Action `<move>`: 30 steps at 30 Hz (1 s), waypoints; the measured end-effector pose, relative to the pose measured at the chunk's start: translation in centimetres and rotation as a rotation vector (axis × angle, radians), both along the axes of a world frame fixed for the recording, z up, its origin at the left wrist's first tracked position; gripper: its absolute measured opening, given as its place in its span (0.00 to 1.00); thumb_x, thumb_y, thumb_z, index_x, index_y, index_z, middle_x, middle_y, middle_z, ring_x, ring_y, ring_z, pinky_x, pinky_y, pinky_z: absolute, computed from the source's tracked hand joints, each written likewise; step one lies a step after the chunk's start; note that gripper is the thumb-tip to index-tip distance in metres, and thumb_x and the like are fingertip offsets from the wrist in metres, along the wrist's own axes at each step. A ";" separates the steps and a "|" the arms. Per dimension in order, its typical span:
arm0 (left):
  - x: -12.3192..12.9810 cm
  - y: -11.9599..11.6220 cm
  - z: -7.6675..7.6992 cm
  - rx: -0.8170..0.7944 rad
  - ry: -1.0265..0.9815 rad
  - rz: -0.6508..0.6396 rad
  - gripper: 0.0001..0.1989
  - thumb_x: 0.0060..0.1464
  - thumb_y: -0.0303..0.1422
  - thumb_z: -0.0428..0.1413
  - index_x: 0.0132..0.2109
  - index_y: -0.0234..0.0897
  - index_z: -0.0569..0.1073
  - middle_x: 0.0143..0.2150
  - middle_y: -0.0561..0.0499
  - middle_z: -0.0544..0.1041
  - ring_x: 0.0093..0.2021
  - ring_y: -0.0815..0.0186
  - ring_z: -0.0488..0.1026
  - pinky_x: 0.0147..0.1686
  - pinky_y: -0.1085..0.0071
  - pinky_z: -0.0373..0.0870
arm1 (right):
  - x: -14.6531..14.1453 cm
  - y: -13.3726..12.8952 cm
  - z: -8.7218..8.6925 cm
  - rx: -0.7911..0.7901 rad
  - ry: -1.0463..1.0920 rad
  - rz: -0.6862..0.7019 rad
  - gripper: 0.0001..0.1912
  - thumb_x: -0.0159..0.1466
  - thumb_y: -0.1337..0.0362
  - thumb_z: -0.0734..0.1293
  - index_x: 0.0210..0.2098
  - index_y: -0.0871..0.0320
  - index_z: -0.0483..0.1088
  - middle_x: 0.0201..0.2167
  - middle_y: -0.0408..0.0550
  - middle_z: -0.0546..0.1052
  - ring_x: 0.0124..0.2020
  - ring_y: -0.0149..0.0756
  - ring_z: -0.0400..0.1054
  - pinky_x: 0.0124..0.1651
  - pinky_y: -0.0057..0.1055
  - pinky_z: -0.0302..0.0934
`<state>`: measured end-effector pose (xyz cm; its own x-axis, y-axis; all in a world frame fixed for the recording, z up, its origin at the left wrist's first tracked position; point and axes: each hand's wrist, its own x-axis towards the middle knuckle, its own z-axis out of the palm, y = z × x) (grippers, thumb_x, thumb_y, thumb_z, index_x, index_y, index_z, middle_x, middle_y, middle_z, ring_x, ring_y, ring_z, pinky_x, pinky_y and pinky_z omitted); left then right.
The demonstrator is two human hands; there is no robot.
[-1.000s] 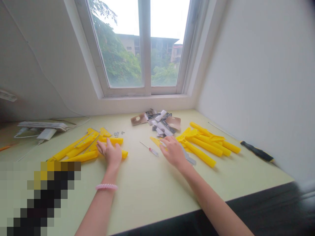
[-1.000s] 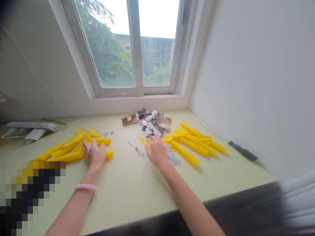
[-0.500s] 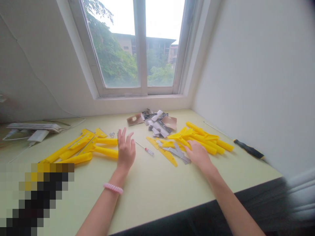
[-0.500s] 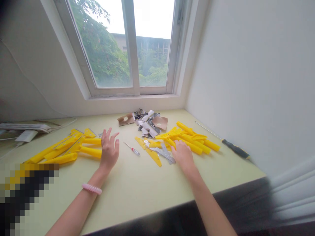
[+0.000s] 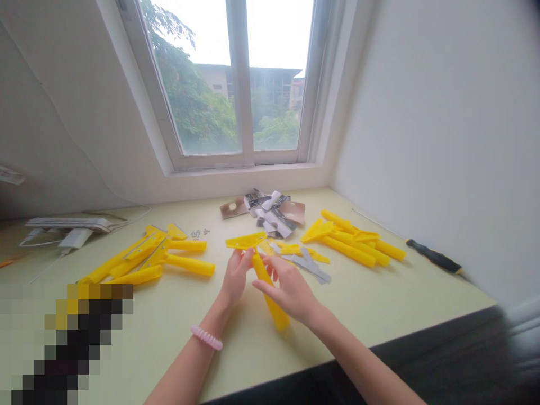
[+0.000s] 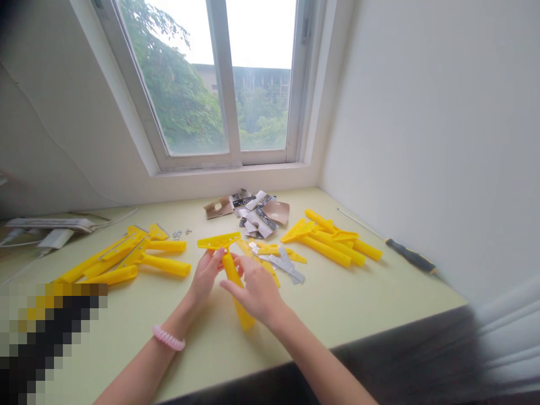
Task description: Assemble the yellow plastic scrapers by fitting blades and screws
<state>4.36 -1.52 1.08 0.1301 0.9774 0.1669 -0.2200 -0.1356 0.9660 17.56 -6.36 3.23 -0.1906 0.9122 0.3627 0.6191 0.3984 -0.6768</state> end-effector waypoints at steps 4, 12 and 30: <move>-1.8 0.4 -0.2 -0.134 -0.062 0.091 0.14 0.50 0.42 0.49 0.37 0.34 0.63 0.30 0.50 0.74 0.27 0.65 0.73 0.28 0.67 0.69 | 3.2 1.9 0.6 -0.023 -0.110 -0.080 0.12 0.58 0.56 0.60 0.36 0.56 0.68 0.32 0.45 0.72 0.32 0.33 0.65 0.35 0.28 0.56; -0.8 -0.8 0.2 -0.229 0.109 -0.156 0.15 0.50 0.41 0.49 0.42 0.35 0.63 0.37 0.46 0.73 0.23 0.68 0.72 0.23 0.69 0.70 | 8.7 3.0 0.5 -0.114 -0.437 -0.283 0.04 0.48 0.64 0.65 0.21 0.58 0.69 0.25 0.47 0.71 0.31 0.36 0.64 0.32 0.28 0.52; -1.2 -0.5 -0.1 -0.304 0.106 -0.287 0.16 0.50 0.37 0.51 0.44 0.32 0.65 0.36 0.44 0.73 0.29 0.65 0.73 0.34 0.64 0.70 | 6.7 5.9 3.0 -0.289 0.194 -0.004 0.10 0.52 0.60 0.63 0.23 0.61 0.70 0.20 0.42 0.71 0.23 0.29 0.62 0.26 0.25 0.53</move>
<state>3.20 -2.01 1.03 0.4044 0.9019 -0.1519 -0.1047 0.2107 0.9719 24.25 -0.42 6.23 -0.1400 0.9831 0.1182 0.4692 0.1710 -0.8664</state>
